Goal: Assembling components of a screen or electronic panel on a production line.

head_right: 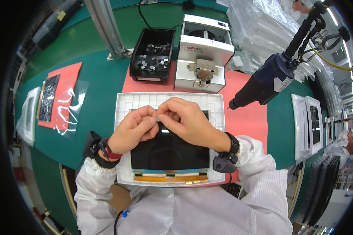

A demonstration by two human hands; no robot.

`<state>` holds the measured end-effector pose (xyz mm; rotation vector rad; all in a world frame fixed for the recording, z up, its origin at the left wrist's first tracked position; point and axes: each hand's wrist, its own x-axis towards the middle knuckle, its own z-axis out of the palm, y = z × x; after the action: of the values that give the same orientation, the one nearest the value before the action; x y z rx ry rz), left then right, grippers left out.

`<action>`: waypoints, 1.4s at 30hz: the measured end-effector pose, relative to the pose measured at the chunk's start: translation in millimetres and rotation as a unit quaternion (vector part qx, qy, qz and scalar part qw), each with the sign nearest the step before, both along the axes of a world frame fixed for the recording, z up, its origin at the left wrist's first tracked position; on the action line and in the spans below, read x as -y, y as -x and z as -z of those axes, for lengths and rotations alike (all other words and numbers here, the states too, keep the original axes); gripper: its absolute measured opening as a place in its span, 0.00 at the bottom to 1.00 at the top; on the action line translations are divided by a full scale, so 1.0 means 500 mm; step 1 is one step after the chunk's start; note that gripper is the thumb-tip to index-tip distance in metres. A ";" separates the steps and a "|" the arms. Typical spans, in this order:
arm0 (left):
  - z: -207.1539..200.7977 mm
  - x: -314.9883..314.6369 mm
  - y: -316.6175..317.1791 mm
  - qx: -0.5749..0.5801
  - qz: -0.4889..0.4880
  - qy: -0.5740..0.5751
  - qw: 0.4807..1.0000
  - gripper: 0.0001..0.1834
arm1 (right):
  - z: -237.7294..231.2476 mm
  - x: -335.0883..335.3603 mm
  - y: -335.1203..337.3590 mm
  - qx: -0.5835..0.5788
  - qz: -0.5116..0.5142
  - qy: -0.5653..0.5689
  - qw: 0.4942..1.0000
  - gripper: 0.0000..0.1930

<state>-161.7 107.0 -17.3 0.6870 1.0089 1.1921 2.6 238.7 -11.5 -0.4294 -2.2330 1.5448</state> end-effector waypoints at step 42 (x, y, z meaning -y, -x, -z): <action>0.001 0.015 0.041 0.142 -0.073 0.058 0.986 0.05 | 0.007 -0.091 -0.093 0.188 0.129 -0.192 0.955 0.03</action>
<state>-182.4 99.7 -17.8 0.3434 0.8914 1.3051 48.9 284.2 -15.0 -0.9110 -2.5563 0.9250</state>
